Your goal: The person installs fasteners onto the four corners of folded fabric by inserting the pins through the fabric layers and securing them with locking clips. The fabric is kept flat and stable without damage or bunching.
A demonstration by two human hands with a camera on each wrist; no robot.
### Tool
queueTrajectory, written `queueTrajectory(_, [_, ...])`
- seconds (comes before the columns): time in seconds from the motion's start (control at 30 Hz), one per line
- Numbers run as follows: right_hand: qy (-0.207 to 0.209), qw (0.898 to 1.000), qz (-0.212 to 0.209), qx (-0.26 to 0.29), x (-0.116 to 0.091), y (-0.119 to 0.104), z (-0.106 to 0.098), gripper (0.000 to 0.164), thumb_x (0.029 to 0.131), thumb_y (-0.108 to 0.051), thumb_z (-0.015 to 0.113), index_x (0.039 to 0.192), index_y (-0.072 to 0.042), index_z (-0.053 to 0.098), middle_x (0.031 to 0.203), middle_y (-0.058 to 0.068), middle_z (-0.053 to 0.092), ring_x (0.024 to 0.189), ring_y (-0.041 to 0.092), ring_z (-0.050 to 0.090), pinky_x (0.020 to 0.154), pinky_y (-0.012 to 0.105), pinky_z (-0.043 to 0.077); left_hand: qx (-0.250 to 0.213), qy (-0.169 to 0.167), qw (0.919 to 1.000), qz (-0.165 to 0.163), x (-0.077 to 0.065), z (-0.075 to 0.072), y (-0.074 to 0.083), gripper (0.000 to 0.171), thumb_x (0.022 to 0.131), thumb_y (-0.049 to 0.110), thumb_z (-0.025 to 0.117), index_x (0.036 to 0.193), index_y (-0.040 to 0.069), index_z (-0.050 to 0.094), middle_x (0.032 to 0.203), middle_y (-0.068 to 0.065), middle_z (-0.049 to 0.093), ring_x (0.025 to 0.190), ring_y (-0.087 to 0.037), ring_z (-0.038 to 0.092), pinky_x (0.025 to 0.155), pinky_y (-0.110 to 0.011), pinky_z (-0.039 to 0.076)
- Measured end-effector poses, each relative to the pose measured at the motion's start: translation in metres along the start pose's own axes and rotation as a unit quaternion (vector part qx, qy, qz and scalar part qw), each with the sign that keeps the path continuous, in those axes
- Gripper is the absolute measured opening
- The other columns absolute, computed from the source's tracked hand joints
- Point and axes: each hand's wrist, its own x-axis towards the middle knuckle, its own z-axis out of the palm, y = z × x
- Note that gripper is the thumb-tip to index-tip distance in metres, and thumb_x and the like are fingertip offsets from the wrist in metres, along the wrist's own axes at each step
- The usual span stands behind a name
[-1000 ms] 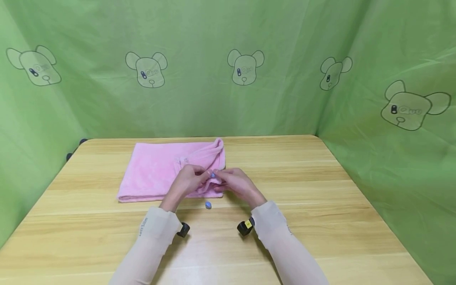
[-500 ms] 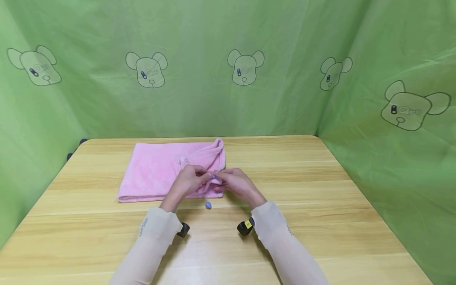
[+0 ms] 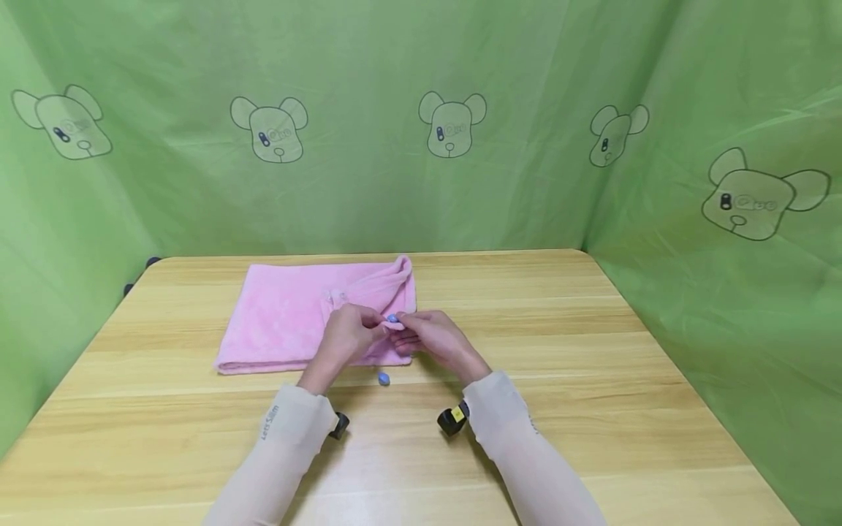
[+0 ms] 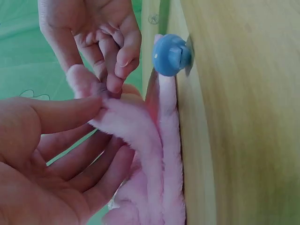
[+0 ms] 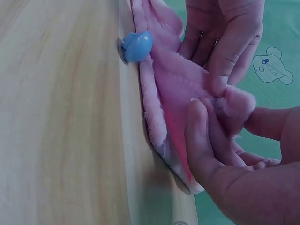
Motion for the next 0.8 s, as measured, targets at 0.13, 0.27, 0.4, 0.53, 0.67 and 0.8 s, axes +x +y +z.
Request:
queueTrajectory(0.13, [0.001,1.000,0.013,0.003,0.000,-0.001,0.000,0.034,0.105,-0.016,0.046,0.115,0.013,0.059,0.103,0.028,0.063,0.094,0.037,0.062,0.089,0.045,0.052,0.000,0.046,0.9989,0.000,0.002,-0.005,-0.001,0.005,0.084,0.012,0.075,0.089,0.010,0.076,0.084,-0.001,0.073,0.076,-0.018,0.064,0.073,-0.039,0.053])
queueTrajectory(0.27, [0.001,1.000,0.018,-0.004,0.001,-0.001,-0.001,0.035,0.105,-0.014,0.043,0.116,0.016,0.057,0.097,0.023,0.064,0.095,0.037,0.062,0.087,0.043,0.053,-0.012,0.091,0.9956,-0.016,0.003,-0.016,-0.004,0.006,0.086,0.013,0.073,0.091,0.009,0.076,0.083,-0.003,0.073,0.072,-0.018,0.064,0.071,-0.040,0.052])
queueTrajectory(0.4, [0.002,1.000,0.023,-0.009,0.000,-0.002,-0.001,0.033,0.105,-0.011,0.044,0.116,0.017,0.056,0.092,0.018,0.064,0.094,0.036,0.062,0.086,0.040,0.054,-0.021,0.121,0.9923,-0.015,0.004,-0.026,-0.009,0.008,0.086,0.012,0.072,0.091,0.007,0.076,0.084,-0.008,0.073,0.072,-0.021,0.065,0.073,-0.042,0.053])
queueTrajectory(0.53, [0.006,1.000,0.020,-0.010,0.000,-0.001,-0.002,0.033,0.105,-0.011,0.044,0.115,0.018,0.056,0.091,0.018,0.064,0.092,0.033,0.063,0.084,0.038,0.055,-0.012,0.126,0.9916,-0.028,0.004,-0.033,-0.018,0.012,0.089,0.016,0.071,0.092,0.004,0.075,0.086,-0.011,0.073,0.075,-0.024,0.066,0.077,-0.045,0.052])
queueTrajectory(0.67, [0.011,1.000,0.021,-0.020,0.001,-0.001,-0.003,0.032,0.104,-0.012,0.046,0.113,0.016,0.059,0.092,0.018,0.065,0.089,0.031,0.064,0.082,0.036,0.056,-0.001,0.115,0.9904,-0.076,0.005,-0.034,-0.030,0.015,0.089,0.019,0.070,0.091,0.005,0.075,0.085,-0.010,0.073,0.073,-0.023,0.064,0.075,-0.042,0.051])
queueTrajectory(0.8, [0.013,0.999,0.020,-0.036,0.001,0.000,-0.004,0.030,0.103,-0.012,0.047,0.110,0.014,0.061,0.091,0.017,0.066,0.085,0.028,0.064,0.080,0.035,0.056,-0.006,0.105,0.9882,-0.112,0.006,-0.034,-0.040,0.014,0.089,0.019,0.070,0.090,0.006,0.075,0.082,-0.007,0.072,0.068,-0.020,0.062,0.067,-0.036,0.050])
